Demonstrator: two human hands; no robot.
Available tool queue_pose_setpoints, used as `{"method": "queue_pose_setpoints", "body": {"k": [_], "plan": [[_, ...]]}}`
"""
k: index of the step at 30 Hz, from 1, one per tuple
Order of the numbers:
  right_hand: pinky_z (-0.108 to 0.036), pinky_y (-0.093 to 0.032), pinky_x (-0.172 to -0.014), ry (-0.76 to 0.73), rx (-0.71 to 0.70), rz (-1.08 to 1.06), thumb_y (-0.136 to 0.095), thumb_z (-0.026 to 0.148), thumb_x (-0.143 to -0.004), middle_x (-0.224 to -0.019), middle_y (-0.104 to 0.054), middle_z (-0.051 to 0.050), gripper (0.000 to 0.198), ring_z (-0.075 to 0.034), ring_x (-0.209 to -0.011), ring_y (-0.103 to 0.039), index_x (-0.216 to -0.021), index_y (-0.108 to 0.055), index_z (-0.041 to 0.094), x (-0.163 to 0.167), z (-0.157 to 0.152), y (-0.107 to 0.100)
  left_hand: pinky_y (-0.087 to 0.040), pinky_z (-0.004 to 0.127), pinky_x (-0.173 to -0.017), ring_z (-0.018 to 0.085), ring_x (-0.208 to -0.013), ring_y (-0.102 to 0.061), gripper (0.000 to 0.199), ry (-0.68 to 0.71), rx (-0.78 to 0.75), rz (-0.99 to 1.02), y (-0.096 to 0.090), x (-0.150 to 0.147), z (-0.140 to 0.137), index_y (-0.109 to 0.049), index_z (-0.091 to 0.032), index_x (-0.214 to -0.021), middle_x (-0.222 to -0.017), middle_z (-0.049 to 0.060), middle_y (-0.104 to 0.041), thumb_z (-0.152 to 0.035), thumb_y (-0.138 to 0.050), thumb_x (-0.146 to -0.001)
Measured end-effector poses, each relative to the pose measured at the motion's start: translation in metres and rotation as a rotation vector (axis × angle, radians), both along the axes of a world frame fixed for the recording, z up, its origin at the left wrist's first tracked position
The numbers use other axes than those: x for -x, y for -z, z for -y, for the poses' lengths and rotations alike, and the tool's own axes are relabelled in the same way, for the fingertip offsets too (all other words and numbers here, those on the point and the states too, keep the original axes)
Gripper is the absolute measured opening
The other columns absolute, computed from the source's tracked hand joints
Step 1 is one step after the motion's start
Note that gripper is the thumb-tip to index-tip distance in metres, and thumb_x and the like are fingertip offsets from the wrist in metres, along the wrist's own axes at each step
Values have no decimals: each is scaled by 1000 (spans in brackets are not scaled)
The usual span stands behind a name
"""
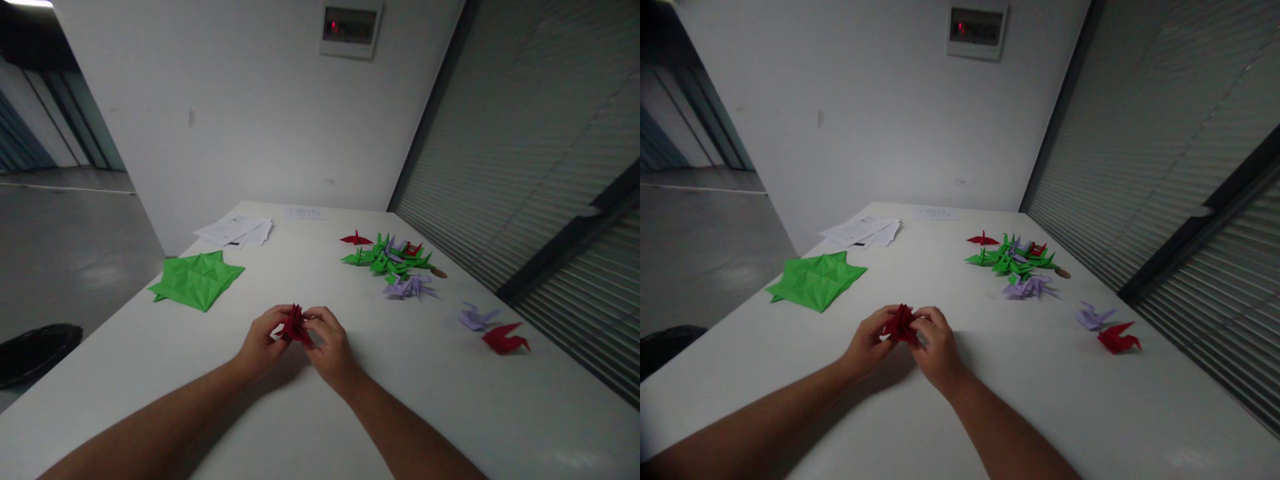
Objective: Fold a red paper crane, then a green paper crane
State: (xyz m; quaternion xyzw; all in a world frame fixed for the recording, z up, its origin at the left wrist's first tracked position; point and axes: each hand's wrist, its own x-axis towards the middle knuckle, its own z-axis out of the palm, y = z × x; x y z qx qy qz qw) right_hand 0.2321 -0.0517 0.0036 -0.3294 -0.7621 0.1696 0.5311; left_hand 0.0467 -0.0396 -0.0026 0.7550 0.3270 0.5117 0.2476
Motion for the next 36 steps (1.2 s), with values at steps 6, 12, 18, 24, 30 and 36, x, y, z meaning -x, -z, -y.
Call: {"method": "queue_pose_setpoints", "body": {"k": [6,12,18,24,30,36], "plan": [[-38,-56,-92,-66,41,1,-69,10,-80,-110,-63,-10,19,-24,-104,-64,-94,-72,22,-4,2,-4,-55,35,-89,21,-98,-69,24,61,25,-30,-4,3,2,-72,-21,-105,-107,7,-74,-16,-59,-85],[-38,-56,-91,-94,90,-10,-72,12,-79,-107,-64,-9,17,-24,-102,-64,-93,-74,22,-6,1,-5,-55,34,-84,21,-91,-68,19,77,90,-43,-5,6,1,-73,-20,-99,-96,6,-73,-19,-60,-85],[-36,-55,-90,-109,141,-33,-63,2,-73,-103,-66,-7,28,-22,-99,-65,-90,-74,21,-5,1,-6,-52,41,-99,25,-111,-66,29,84,69,-33,-2,6,0,-74,-21,-102,-122,10,-71,-13,-60,-78],[-33,-52,-86,-122,210,-96,-64,3,-73,-96,-65,-4,25,-20,-93,-64,-88,-74,20,-3,-2,-1,-52,36,-90,22,-99,-66,21,149,116,38,-2,5,-2,-72,-19,-93,-105,8,-72,-12,-61,-77],[-31,-50,-81,-138,284,-117,-69,8,-77,-93,-64,-3,14,-19,-90,-62,-84,-73,20,-3,-3,0,-50,33,-84,20,-92,-62,14,164,152,120,0,3,-4,-70,-19,-82,-95,5,-65,-9,-64,-74],[-31,-52,-79,-154,329,-114,-72,21,-83,-94,-62,-4,2,-19,-88,-61,-83,-70,20,-5,-4,2,-50,36,-85,22,-93,-62,6,194,276,168,-1,-1,-2,-72,-17,-87,-98,8,-64,-19,-71,-82]]}}
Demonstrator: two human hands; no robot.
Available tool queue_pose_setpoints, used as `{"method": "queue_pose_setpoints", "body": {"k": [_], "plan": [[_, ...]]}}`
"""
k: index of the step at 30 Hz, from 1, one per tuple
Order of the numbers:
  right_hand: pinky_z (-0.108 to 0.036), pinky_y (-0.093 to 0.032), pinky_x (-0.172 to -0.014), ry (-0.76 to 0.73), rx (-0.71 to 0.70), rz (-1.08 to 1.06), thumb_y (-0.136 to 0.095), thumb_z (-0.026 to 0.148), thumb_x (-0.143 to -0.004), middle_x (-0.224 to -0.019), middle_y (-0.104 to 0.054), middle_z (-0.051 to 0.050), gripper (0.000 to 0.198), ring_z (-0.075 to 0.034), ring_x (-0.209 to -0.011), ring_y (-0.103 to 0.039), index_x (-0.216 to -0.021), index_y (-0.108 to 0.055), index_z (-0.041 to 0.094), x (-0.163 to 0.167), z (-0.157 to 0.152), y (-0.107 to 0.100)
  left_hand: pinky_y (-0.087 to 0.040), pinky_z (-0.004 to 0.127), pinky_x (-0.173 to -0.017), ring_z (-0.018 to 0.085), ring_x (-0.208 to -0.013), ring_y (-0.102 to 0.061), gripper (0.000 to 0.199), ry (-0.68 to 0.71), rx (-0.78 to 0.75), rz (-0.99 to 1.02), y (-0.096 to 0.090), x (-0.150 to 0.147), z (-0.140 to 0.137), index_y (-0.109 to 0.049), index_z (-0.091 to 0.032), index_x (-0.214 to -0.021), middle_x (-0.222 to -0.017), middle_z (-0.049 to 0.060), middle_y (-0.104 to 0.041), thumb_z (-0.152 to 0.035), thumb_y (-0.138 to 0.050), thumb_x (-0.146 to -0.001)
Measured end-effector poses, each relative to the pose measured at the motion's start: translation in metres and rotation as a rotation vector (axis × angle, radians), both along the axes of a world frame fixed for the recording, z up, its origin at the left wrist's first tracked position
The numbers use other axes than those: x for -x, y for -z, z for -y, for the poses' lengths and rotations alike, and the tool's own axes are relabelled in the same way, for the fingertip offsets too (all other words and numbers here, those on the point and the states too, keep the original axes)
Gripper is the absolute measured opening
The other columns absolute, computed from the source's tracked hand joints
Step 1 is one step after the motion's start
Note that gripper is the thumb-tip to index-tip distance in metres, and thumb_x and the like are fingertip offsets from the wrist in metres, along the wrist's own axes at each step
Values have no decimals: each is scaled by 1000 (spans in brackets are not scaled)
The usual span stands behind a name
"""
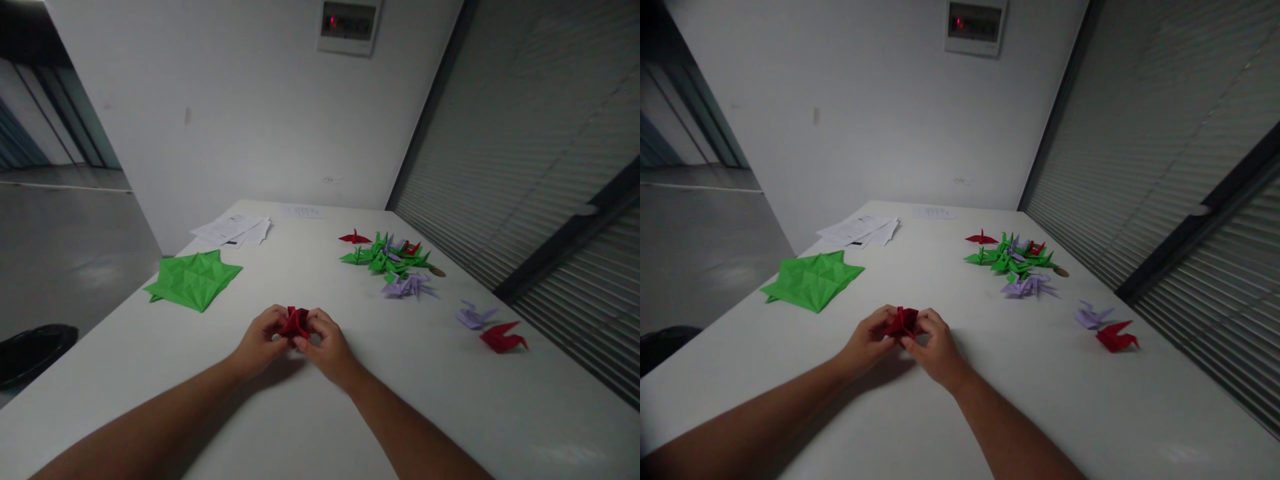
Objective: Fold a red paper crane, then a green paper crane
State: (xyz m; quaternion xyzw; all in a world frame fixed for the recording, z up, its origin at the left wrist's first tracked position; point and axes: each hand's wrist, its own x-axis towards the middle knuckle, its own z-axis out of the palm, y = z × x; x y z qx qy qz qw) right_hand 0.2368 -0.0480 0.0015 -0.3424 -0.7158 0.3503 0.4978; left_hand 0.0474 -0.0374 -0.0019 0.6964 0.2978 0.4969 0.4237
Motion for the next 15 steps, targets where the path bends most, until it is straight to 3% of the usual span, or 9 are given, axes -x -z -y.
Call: {"method": "queue_pose_setpoints", "body": {"k": [9,15], "plan": [[-33,-53,-83,-16,15,20,-67,29,-90,-99,-62,-6,14,-21,-94,-61,-100,-72,21,0,-1,2,-50,34,-84,21,-91,-63,26,72,291,181,5,-2,-1,-74,-14,-99,-99,10,-69,-30,-81,-81],[-31,-53,-80,-27,41,7,-64,35,-94,-96,-60,-4,16,-20,-91,-61,-101,-69,21,0,-3,7,-51,34,-81,21,-86,-67,32,65,477,283,10,-3,-1,-73,-13,-100,-94,9,-73,-35,-84,-80]]}}
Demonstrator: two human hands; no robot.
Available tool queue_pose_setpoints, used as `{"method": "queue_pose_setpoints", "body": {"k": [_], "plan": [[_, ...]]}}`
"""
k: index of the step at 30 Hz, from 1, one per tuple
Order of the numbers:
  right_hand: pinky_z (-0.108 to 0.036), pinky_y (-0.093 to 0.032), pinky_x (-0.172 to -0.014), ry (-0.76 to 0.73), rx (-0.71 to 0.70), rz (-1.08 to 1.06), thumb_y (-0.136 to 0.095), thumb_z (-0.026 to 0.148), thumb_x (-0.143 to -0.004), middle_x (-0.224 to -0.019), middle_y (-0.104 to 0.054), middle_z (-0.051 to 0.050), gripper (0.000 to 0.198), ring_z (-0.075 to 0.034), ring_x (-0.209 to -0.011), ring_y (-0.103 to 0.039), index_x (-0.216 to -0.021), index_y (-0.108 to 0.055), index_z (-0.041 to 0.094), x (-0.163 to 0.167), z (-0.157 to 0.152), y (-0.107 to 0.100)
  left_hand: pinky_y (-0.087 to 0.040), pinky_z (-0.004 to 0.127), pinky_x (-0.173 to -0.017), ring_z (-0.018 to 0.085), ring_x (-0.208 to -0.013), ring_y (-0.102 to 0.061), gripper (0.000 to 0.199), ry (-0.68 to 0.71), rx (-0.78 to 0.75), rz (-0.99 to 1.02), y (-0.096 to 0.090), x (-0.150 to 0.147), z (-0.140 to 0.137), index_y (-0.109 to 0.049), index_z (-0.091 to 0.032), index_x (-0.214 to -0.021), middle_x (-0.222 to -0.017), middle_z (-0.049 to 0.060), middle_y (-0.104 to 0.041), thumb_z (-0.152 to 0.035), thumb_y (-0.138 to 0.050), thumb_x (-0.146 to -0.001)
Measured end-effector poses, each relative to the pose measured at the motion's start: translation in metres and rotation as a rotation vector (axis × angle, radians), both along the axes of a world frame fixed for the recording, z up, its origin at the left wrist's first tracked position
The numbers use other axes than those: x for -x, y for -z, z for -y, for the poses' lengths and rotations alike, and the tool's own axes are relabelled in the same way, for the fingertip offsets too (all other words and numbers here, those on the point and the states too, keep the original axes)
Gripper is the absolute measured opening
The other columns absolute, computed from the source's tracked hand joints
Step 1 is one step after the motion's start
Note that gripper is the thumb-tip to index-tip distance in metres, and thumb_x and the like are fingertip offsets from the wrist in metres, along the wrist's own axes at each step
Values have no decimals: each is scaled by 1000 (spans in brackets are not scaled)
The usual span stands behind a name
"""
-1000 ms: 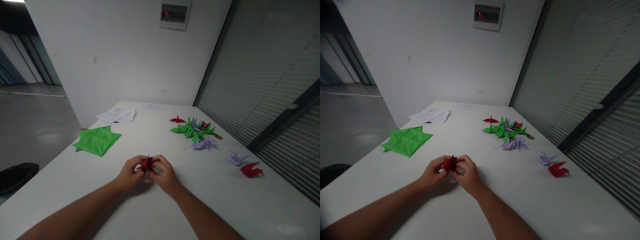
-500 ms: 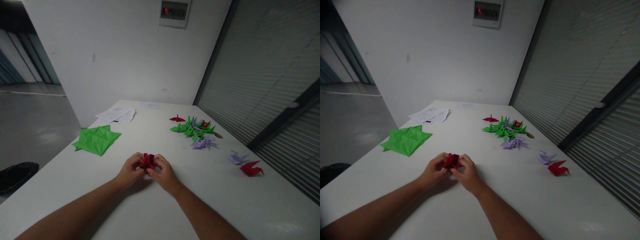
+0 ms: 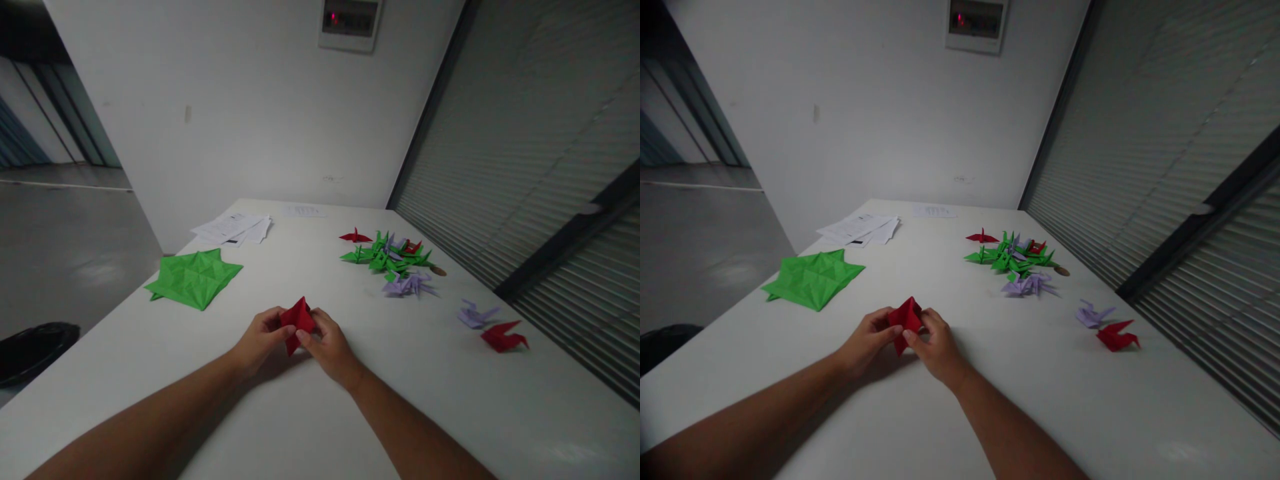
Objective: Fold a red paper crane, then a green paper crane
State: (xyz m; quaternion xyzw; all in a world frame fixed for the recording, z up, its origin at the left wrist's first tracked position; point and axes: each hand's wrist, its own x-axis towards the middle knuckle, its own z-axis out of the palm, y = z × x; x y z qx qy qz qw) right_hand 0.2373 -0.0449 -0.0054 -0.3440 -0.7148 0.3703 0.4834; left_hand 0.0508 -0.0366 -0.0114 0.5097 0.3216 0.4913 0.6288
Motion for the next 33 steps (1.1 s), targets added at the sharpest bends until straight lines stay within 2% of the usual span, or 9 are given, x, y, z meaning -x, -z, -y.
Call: {"method": "queue_pose_setpoints", "body": {"k": [9,15,19,25,33], "plan": [[-31,-53,-76,2,96,-30,-65,40,-93,-94,-60,-4,21,-20,-87,-61,-92,-66,20,-2,-5,4,-52,34,-77,20,-83,-67,30,-9,87,52,3,-2,-2,-73,-13,-98,-94,9,-74,-31,-86,-78],[-29,-52,-74,-42,184,-183,-71,44,-88,-97,-62,-4,26,-19,-87,-61,-90,-65,19,-1,-5,4,-52,33,-76,19,-80,-67,31,10,71,9,1,-3,-1,-74,-12,-94,-91,8,-74,-30,-89,-73],[-28,-50,-72,-23,253,-236,-75,44,-84,-90,-63,-2,28,-17,-80,-59,-87,-64,19,0,-5,4,-52,30,-73,17,-76,-66,32,23,79,20,-4,-4,2,-71,-13,-91,-86,6,-74,-29,-91,-71],[-27,-46,-65,6,341,-211,-78,45,-79,-76,-60,1,31,-15,-70,-55,-83,-62,19,2,-5,4,-51,26,-66,14,-69,-66,32,-19,152,75,-6,-4,3,-65,-16,-88,-84,4,-74,-34,-88,-75],[-28,-48,-69,-21,323,-133,-76,43,-81,-82,-64,-1,28,-17,-76,-59,-87,-64,18,1,-5,6,-52,26,-67,15,-72,-67,31,-42,174,119,-9,-5,2,-70,-15,-87,-85,5,-75,-33,-90,-72]]}}
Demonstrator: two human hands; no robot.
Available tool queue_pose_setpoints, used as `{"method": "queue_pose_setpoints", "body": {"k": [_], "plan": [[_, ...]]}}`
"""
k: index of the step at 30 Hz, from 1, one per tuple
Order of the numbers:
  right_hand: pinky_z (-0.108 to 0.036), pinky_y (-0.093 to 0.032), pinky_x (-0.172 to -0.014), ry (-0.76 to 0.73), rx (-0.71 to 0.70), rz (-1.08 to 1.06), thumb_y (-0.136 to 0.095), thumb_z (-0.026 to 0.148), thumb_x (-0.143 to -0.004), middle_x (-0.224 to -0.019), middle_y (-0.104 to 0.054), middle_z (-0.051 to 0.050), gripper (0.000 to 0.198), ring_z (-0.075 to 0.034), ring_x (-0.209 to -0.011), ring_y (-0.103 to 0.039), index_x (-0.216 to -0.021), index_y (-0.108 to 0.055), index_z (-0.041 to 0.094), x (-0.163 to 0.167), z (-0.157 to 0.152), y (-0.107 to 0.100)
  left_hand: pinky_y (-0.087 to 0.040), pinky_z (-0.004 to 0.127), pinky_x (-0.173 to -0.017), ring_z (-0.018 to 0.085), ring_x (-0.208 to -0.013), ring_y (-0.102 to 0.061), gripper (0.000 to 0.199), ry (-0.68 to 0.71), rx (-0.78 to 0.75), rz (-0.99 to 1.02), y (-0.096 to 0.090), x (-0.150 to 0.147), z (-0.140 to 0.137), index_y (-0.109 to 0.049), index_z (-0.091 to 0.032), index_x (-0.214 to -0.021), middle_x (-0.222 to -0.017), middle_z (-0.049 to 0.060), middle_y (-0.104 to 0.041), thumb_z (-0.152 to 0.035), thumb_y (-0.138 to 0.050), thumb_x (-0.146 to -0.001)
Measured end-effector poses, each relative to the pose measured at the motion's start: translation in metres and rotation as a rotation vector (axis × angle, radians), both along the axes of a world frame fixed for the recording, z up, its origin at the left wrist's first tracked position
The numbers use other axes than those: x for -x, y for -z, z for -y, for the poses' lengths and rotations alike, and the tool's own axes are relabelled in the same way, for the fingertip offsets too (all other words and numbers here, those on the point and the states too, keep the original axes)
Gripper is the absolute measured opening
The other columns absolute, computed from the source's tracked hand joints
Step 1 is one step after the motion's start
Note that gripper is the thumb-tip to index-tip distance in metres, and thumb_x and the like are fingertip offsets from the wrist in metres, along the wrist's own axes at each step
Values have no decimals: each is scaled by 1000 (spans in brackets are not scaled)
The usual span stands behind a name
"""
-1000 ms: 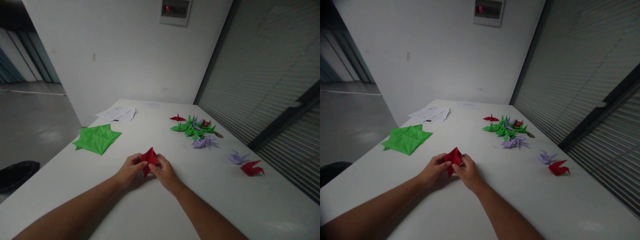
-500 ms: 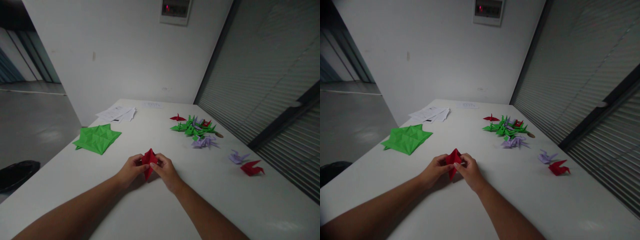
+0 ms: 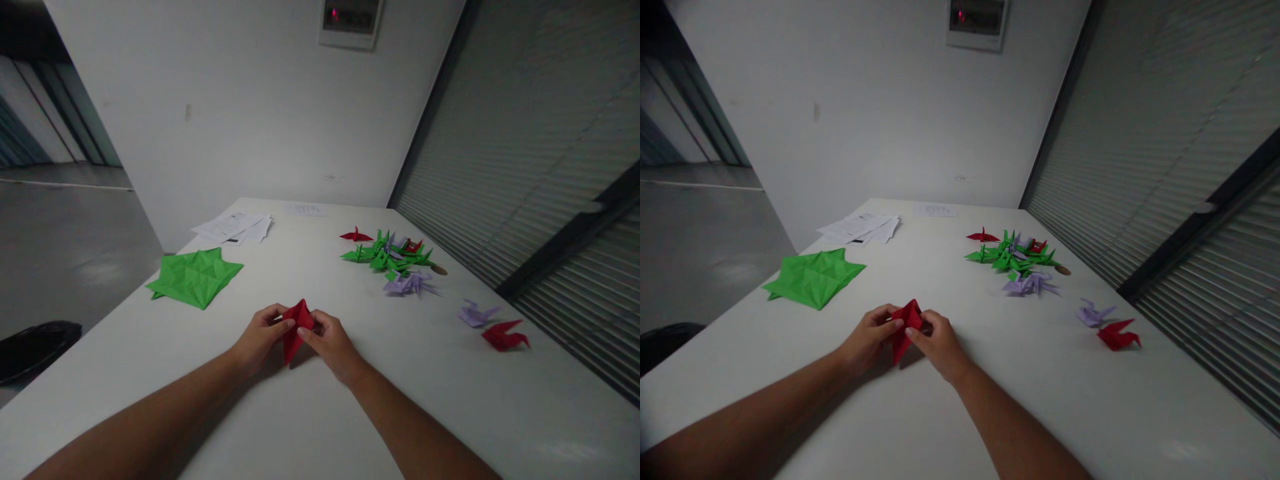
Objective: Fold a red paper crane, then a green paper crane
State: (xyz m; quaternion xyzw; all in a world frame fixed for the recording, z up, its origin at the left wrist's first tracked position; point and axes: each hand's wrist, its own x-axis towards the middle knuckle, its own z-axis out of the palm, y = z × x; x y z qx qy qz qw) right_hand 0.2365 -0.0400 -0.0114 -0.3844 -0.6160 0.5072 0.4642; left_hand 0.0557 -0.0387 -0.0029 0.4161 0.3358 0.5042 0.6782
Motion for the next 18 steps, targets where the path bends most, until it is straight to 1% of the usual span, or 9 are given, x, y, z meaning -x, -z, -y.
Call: {"method": "queue_pose_setpoints", "body": {"k": [4,6,9,10,12,15,18], "plan": [[-28,-49,-71,9,-35,-8,-76,43,-82,-86,-65,-2,28,-17,-78,-60,-89,-66,19,-1,-1,0,-53,28,-70,16,-74,-67,28,1,2,-11,2,0,0,-72,-14,-88,-84,5,-74,-32,-89,-73],[-29,-50,-74,35,-98,17,-74,42,-85,-89,-65,-3,24,-18,-82,-61,-88,-67,19,-2,-2,-1,-52,28,-71,17,-75,-67,26,-9,-7,-16,5,0,-2,-74,-14,-89,-85,6,-74,-32,-87,-75],[-30,-50,-76,97,-194,83,-67,33,-89,-89,-63,-4,14,-18,-86,-61,-86,-70,20,-3,-3,-1,-52,30,-72,20,-79,-67,29,-10,-16,-14,7,-1,-5,-77,-13,-97,-93,10,-75,-31,-86,-76],[-30,-50,-75,113,-214,98,-65,29,-89,-89,-63,-4,11,-19,-85,-61,-87,-71,20,-3,-4,-1,-52,31,-73,20,-80,-67,30,-5,-12,-7,7,-1,-5,-77,-12,-99,-95,11,-75,-31,-86,-77],[-31,-50,-75,130,-245,113,-65,22,-85,-89,-63,-4,7,-19,-85,-61,-88,-71,21,-3,-4,-1,-52,30,-72,19,-79,-67,29,5,16,23,6,-1,-4,-77,-13,-97,-92,10,-74,-33,-85,-78],[-31,-50,-76,149,-280,143,-66,15,-81,-87,-64,-3,10,-19,-84,-62,-85,-71,21,-3,-4,0,-52,29,-71,17,-76,-66,29,36,53,61,3,-1,-1,-75,-15,-94,-89,8,-73,-39,-83,-81],[-31,-50,-74,159,-295,173,-67,12,-78,-87,-63,-3,14,-19,-83,-61,-86,-72,22,-3,-3,0,-52,30,-74,18,-80,-67,35,39,-13,14,1,-1,1,-72,-16,-99,-93,7,-74,-32,-89,-73]]}}
